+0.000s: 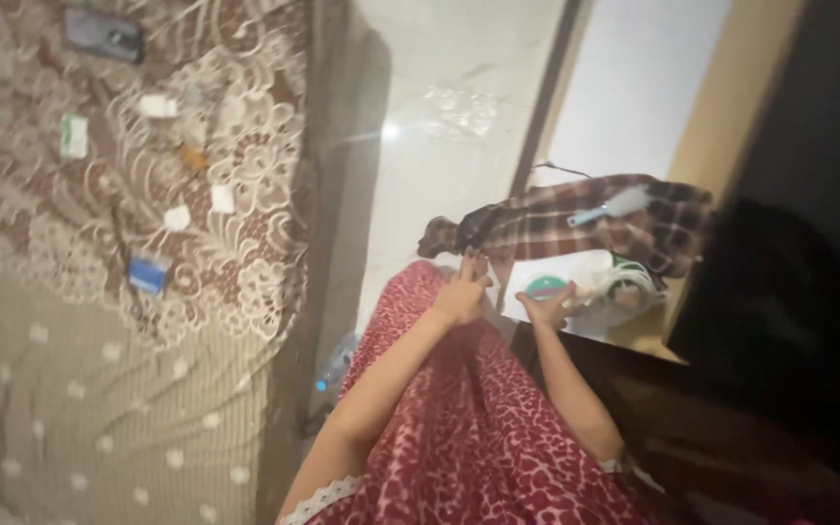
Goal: Organizing various toiletries, containers, and electronic accessories on a dresser and bed.
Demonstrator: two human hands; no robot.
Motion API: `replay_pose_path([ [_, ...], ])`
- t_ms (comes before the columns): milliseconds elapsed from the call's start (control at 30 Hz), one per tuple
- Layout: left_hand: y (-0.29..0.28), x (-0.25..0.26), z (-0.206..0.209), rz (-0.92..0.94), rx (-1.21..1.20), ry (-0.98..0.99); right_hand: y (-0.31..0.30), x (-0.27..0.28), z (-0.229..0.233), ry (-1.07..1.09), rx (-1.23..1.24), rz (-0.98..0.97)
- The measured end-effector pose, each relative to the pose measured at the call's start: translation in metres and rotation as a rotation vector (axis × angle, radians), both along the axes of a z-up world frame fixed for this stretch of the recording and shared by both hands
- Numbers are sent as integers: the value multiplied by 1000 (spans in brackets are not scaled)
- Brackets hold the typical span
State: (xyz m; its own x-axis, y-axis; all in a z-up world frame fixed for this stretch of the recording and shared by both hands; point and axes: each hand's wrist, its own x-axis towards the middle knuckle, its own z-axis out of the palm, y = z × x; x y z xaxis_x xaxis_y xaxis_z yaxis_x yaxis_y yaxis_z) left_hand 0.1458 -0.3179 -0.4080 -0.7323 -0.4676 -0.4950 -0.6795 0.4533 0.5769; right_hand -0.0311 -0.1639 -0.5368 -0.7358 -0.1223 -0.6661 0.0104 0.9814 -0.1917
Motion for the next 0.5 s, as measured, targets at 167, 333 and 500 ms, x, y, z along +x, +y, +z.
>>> replay_pose_path([
  [167, -4, 21, -22, 146, -83, 202, -30, 18, 35, 136, -85, -132],
  [333, -31, 35, 31, 395, 124, 58, -90, 43, 133, -15, -373, -693],
  [500, -41, 48, 48, 458, 143, 302, -105, 53, 135, 31, -647, -241],
])
